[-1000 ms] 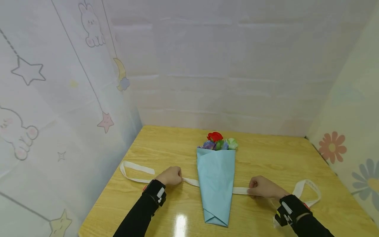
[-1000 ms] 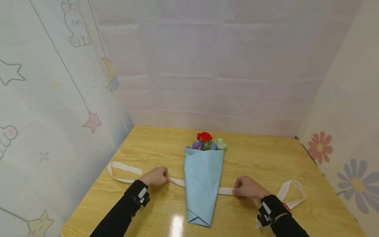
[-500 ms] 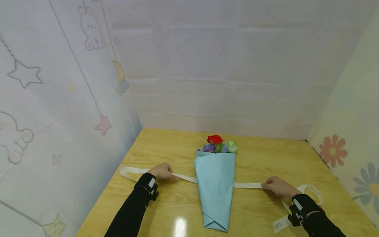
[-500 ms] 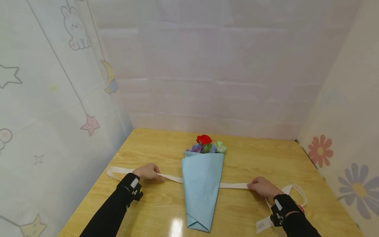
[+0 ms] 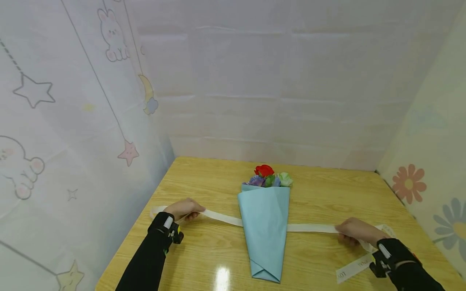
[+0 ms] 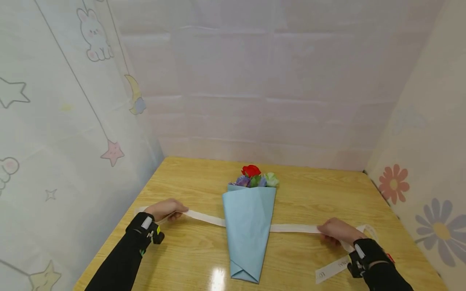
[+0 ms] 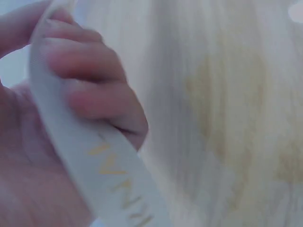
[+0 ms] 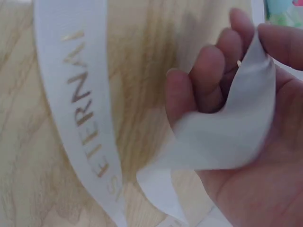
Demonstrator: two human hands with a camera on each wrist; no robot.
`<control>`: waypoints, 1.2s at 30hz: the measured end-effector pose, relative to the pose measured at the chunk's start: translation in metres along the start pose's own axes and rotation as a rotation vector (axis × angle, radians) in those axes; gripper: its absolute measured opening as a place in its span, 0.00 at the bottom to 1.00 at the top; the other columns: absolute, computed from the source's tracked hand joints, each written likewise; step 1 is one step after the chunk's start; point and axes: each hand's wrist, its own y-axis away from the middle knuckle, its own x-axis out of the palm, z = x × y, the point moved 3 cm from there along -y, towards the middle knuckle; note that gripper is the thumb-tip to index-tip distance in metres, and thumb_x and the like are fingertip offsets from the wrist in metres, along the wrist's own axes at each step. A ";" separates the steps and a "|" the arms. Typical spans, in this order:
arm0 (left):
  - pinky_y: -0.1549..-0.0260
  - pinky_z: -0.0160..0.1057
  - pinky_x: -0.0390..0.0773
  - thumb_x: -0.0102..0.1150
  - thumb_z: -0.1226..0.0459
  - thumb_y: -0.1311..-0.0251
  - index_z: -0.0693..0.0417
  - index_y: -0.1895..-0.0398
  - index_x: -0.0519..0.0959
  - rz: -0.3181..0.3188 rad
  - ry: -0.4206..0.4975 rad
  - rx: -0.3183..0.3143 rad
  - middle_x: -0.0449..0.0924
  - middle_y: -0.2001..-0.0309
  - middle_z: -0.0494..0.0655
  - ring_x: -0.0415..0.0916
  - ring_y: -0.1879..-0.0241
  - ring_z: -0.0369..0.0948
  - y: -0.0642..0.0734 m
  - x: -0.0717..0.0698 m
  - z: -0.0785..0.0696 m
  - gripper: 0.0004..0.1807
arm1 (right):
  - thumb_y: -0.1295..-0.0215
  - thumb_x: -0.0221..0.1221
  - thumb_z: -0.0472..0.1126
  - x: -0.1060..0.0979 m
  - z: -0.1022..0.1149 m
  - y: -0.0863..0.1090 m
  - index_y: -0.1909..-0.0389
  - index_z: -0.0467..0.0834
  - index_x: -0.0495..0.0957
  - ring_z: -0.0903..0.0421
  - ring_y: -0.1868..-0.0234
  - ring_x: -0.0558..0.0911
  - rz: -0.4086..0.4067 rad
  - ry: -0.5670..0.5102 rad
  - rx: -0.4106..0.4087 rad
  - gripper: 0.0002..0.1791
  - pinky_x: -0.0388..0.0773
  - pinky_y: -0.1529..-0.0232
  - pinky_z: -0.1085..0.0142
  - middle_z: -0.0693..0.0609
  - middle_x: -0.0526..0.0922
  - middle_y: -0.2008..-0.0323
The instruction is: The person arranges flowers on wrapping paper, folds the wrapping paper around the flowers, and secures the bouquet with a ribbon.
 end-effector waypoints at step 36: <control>0.47 0.40 0.75 0.60 0.61 0.27 0.61 0.45 0.82 -0.120 0.143 0.441 0.80 0.46 0.48 0.75 0.48 0.42 -0.038 0.085 -0.174 0.15 | 0.20 0.47 0.33 0.025 0.186 -0.014 0.51 0.26 0.75 0.48 0.60 0.80 0.043 -0.257 -0.676 0.13 0.78 0.47 0.57 0.47 0.82 0.60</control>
